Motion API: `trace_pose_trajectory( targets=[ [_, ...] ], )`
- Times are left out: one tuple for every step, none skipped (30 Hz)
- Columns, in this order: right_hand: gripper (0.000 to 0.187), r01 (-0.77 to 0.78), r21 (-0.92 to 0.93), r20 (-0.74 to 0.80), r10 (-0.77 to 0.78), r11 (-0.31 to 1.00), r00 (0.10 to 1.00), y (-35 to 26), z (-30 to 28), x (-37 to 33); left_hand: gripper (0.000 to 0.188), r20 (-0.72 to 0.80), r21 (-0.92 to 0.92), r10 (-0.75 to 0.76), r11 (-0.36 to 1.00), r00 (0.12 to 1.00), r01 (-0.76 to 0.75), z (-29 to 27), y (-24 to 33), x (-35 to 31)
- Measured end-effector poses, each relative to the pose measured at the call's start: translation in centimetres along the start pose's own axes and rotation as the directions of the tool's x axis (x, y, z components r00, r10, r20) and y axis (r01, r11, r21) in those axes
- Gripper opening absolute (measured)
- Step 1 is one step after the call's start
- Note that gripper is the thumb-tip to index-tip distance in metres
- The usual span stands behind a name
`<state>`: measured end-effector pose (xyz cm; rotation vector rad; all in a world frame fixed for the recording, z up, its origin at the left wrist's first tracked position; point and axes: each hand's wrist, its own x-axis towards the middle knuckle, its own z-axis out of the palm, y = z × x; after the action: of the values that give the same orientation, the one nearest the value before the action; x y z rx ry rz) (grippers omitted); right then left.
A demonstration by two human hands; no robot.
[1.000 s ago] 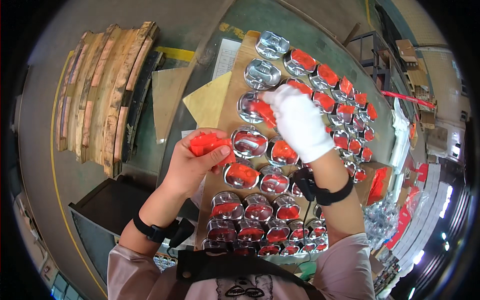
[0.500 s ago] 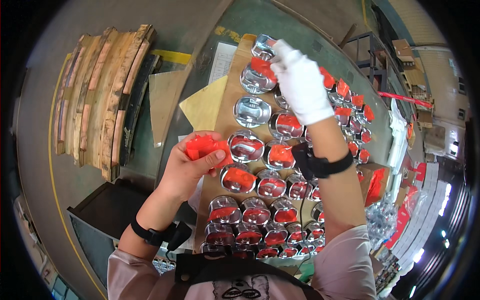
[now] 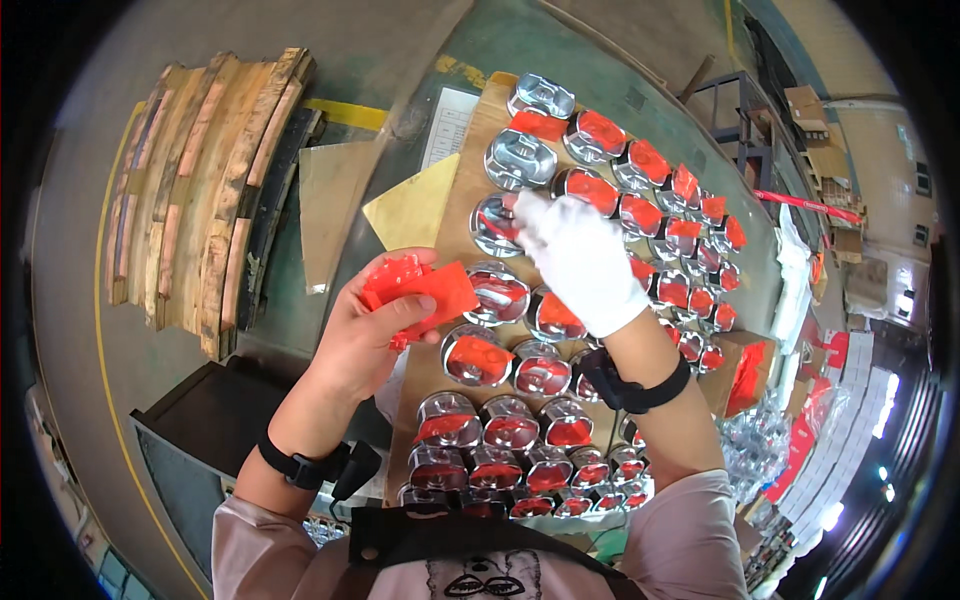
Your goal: The person places red protective covers onto a grid of silver metal parts arranged on a table. After covering the parts, the person picks them up one by one and places them into clear plastic bags. The person then seals the bags and stacks them on the table.
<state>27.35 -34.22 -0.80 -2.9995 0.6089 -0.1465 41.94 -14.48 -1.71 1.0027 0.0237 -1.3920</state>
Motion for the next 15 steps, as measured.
trace_pose_trajectory(
  targets=[
    [0.035, -0.014, 0.047, 0.023, 0.013, 0.999, 1.0, 0.0, 0.0, -0.5, 0.039, 0.019, -0.011, -0.001, 1.0, 1.0, 0.001, -0.1, 0.1, 0.0],
    [0.037, -0.019, 0.094, 0.045, 0.015, 0.995, 0.999, 0.0, 0.0, -0.5, 0.038, 0.009, 0.004, 0.008, 1.0, 1.0, -0.008, -0.3, 0.1, 0.0],
    [0.039, -0.093, 0.228, 0.08, 0.077, 0.969, 0.994, 0.0, -0.9, 0.1, 0.037, -0.011, 0.017, 0.015, 1.0, 1.0, -0.015, -0.7, 0.1, -0.1],
    [0.04, -0.168, 0.355, 0.125, 0.132, 0.92, 0.983, 0.2, -2.6, 1.0, 0.037, -0.03, 0.031, 0.022, 0.999, 0.999, -0.021, -1.0, 0.0, -0.2],
    [0.041, -0.252, 0.463, 0.178, 0.19, 0.85, 0.966, 0.5, -4.3, 1.6, 0.037, -0.049, 0.02, 0.023, 1.0, 0.999, -0.022, -1.2, -0.1, -0.3],
    [0.043, -0.314, 0.545, 0.196, 0.246, 0.777, 0.949, 1.5, -5.1, 2.3, 0.037, -0.065, 0.013, 0.025, 1.0, 0.998, -0.025, -1.3, -0.1, -0.2],
    [0.035, -0.374, 0.545, 0.223, 0.3, 0.751, 0.928, 2.1, -5.4, 3.4, 0.037, -0.083, 0.006, 0.028, 1.0, 0.996, -0.028, -1.4, -0.2, -0.1],
    [0.032, -0.29, 0.41, 0.052, 0.295, 0.865, 0.954, 3.6, -4.5, 4.4, 0.036, -0.076, 0.01, 0.026, 1.0, 0.997, -0.025, -1.2, -0.1, 0.2],
    [0.029, -0.217, 0.246, -0.112, 0.251, 0.944, 0.962, 5.3, -3.0, 5.5, 0.036, -0.073, 0.014, 0.026, 1.0, 0.997, -0.025, -1.0, -0.2, 0.2],
    [0.03, -0.202, 0.143, -0.111, 0.218, 0.969, 0.97, 6.3, -2.2, 6.5, 0.036, -0.067, 0.017, 0.023, 1.0, 0.998, -0.022, -0.8, -0.2, 0.3],
    [0.031, -0.183, 0.039, -0.106, 0.187, 0.982, 0.977, 6.9, -1.3, 7.4, 0.036, -0.052, 0.016, 0.01, 1.0, 0.999, -0.01, -0.5, -0.3, 0.4],
    [0.029, -0.17, -0.033, -0.082, 0.167, 0.985, 0.982, 7.0, -0.2, 8.2, 0.036, -0.042, 0.015, 0.001, 1.0, 0.999, 0.0, -0.3, -0.2, 0.4],
    [0.029, -0.156, -0.131, -0.06, 0.149, 0.979, 0.987, 7.2, 0.9, 9.0, 0.036, -0.032, 0.013, -0.01, 1.0, 0.999, 0.01, -0.1, -0.1, 0.4],
    [0.027, -0.12, -0.174, -0.06, 0.111, 0.977, 0.992, 7.0, 1.8, 9.6, 0.036, -0.045, 0.017, -0.004, 1.0, 0.999, 0.004, -0.2, -0.2, 0.3],
    [0.025, -0.086, -0.218, -0.059, 0.075, 0.972, 0.995, 7.0, 2.3, 9.9, 0.036, -0.052, 0.02, 0.001, 1.0, 0.999, 0.0, -0.4, -0.1, 0.4]
  ],
)
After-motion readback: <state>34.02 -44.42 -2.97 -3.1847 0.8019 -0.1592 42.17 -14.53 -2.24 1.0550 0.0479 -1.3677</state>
